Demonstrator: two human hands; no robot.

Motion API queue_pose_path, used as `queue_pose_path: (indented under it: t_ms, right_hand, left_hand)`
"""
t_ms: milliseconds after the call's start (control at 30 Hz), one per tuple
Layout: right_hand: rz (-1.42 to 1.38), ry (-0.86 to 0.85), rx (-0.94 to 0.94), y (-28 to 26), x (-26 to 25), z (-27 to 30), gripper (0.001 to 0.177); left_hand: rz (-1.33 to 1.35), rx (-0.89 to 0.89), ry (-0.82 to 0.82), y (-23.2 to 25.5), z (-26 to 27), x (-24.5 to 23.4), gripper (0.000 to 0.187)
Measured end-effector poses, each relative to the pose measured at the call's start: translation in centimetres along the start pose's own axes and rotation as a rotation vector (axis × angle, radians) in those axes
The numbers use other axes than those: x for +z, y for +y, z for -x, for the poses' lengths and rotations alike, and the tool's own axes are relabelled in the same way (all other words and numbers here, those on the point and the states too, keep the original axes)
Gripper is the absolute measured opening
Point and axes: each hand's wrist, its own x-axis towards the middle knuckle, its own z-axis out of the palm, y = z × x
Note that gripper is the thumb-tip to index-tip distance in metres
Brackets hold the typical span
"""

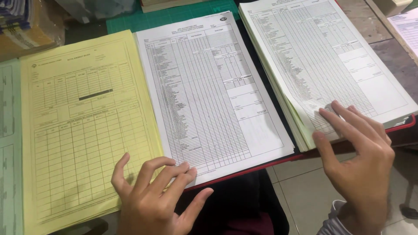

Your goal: Organizing and reviewing paper documents within multiple folders on a desk

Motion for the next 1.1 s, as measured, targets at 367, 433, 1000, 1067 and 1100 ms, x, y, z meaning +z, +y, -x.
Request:
queue_pose_path:
  t_ms: [367,433,1000,1067,1100]
  right_hand:
    - [-0.021,0.031,0.019,-0.3,-1.4,-0.2,0.031]
    - [-0.052,0.022,-0.008,-0.4,-1.3,-0.3,0.024]
    - [0.033,-0.024,-0.004,-0.3,-1.0,-0.8,0.023]
    - [0.023,0.001,0.002,0.1,-0.9,-0.7,0.025]
    - [0.014,0.027,0.007,0.3,-0.9,-0.7,0.028]
  left_hand:
    - [0.068,-0.061,-0.062,0.4,-0.3,-0.7,0.031]
    - [0.074,-0.065,-0.065,0.4,-0.3,-0.7,0.031]
    - [0.107,-0.074,-0.086,0.4,-0.5,-0.9,0.028]
    - [0.108,-0.075,-0.081,0.4,-0.5,-0.9,0.028]
    - [0.111,-0.076,-0.075,0.4,-0.6,-0.9,0.028]
